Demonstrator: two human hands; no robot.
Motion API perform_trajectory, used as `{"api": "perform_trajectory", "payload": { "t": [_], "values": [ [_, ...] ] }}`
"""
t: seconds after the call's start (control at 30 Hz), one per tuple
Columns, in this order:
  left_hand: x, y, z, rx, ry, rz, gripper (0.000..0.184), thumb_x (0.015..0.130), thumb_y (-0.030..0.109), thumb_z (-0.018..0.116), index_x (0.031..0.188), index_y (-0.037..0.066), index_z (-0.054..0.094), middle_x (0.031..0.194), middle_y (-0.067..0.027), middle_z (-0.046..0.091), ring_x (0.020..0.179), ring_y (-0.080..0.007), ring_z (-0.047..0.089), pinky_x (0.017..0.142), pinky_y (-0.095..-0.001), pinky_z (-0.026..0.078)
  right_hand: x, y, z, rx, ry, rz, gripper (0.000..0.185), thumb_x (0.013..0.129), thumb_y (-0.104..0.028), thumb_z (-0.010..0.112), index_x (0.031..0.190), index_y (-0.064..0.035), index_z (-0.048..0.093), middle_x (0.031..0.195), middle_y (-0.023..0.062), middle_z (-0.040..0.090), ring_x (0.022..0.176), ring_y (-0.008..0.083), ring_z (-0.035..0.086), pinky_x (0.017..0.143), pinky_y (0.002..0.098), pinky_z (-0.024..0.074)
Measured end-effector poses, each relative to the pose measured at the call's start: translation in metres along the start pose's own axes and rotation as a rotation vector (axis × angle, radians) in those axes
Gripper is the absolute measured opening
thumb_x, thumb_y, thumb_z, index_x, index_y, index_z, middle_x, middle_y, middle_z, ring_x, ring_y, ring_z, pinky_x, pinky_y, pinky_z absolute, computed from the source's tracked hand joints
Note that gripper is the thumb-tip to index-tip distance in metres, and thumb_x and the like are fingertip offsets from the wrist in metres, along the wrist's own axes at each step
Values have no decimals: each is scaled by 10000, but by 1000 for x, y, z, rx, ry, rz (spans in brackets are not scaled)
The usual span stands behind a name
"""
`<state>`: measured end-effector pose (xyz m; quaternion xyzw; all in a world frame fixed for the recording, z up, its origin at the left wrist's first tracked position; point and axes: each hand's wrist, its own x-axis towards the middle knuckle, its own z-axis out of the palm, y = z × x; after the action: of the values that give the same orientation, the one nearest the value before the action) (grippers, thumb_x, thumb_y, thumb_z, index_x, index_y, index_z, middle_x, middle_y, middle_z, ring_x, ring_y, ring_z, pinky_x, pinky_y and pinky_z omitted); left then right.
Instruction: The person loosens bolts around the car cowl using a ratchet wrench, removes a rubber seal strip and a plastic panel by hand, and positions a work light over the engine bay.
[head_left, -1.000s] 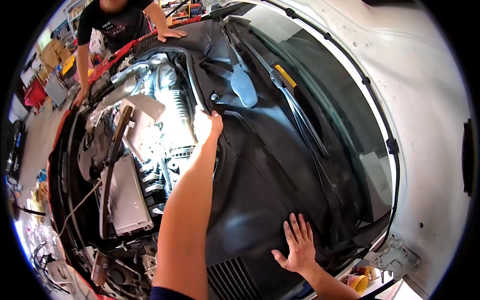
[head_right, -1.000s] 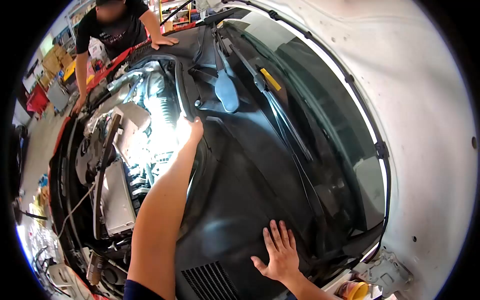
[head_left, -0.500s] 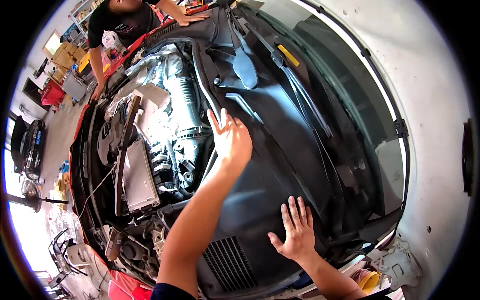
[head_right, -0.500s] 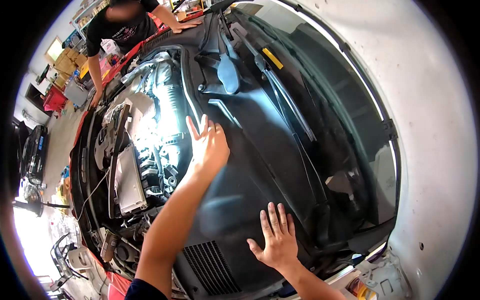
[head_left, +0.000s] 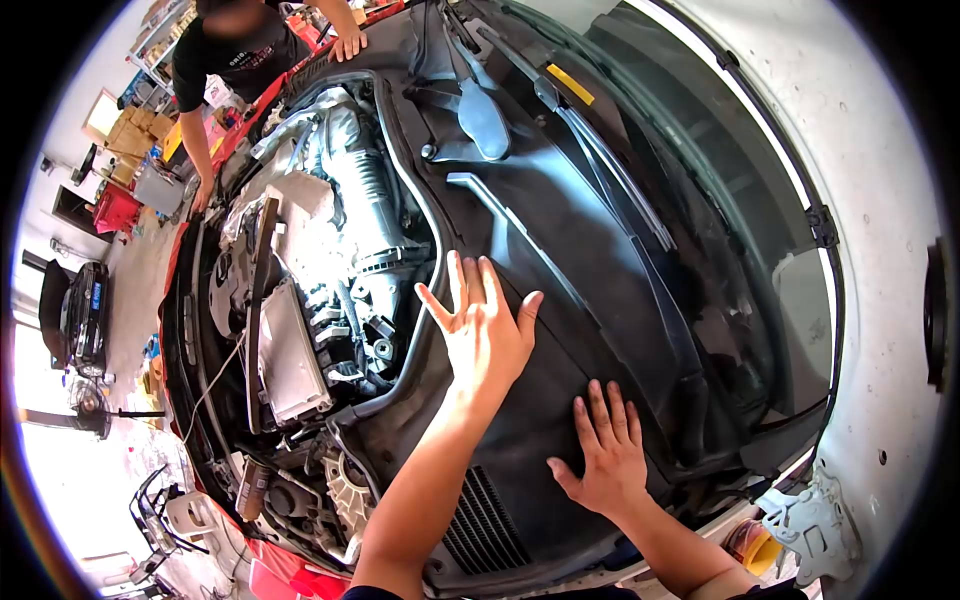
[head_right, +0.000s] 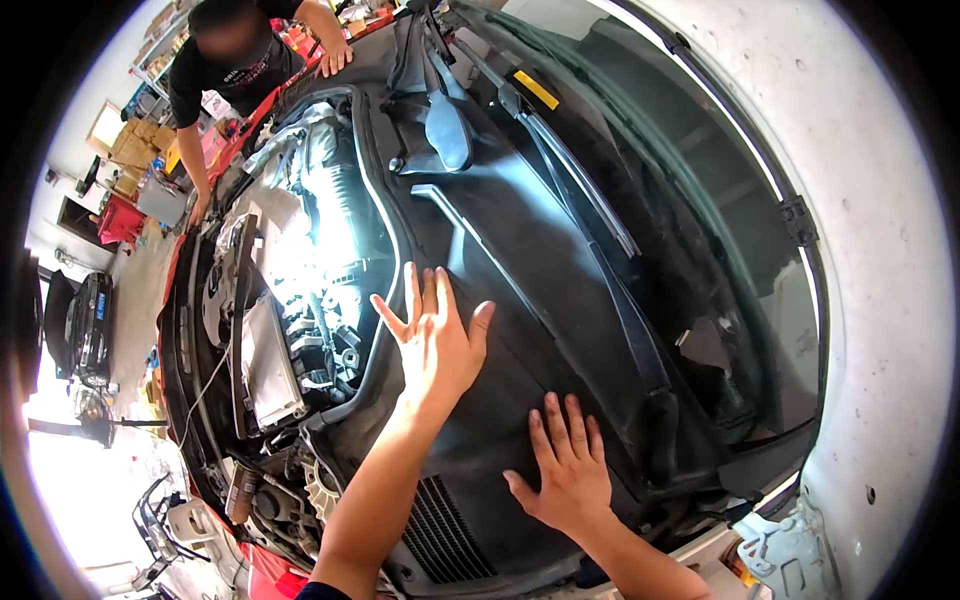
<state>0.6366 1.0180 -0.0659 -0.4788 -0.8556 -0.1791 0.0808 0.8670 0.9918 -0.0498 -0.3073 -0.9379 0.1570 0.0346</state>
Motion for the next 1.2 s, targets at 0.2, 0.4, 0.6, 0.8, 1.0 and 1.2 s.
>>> {"api": "perform_trajectory", "payload": {
  "t": [0.2,0.4,0.6,0.8,1.0,1.2],
  "values": [
    [34,-9,8,56,-67,6,842,976,595,405,1347,-158,464,1444,-299,457,1511,-379,122,1144,-686,-8,-1,0,0,-22,7,11,774,879,-530,592,1444,-22,444,1558,213,329,1440,423,296,1154,560,245],
    [63,-10,14,120,-127,-44,874,980,611,372,1352,-177,450,1449,-323,434,1510,-364,143,1166,-643,-28,-2,1,2,-24,75,-18,755,868,-524,612,1418,-22,487,1544,204,365,1428,411,326,1134,557,290],
    [82,-25,21,82,-61,18,952,936,686,411,1287,-195,487,1374,-365,479,1443,-382,312,1189,-557,145,-2,1,0,-31,70,-20,759,871,-539,605,1414,-18,498,1553,195,358,1442,385,320,1131,553,302],
    [101,-54,34,-31,-74,126,976,920,707,422,1262,-205,486,1358,-403,463,1370,-438,397,1124,-470,331,-2,2,0,-23,66,-21,763,879,-544,596,1423,-22,485,1564,192,339,1451,381,304,1133,554,299],
    [95,-57,40,-68,54,156,794,946,572,525,1247,-163,528,1339,-337,522,1360,-436,402,1149,-501,281,-2,1,2,-26,72,-15,771,874,-543,599,1431,-24,473,1560,198,342,1445,396,309,1134,554,294],
    [35,-80,-44,-652,254,-53,341,898,111,648,1235,66,627,1249,-165,635,1251,-334,532,1077,-469,364,-2,2,4,14,98,-41,784,889,-545,556,1416,28,470,1541,233,358,1436,437,302,1138,572,266]
  ]
}}
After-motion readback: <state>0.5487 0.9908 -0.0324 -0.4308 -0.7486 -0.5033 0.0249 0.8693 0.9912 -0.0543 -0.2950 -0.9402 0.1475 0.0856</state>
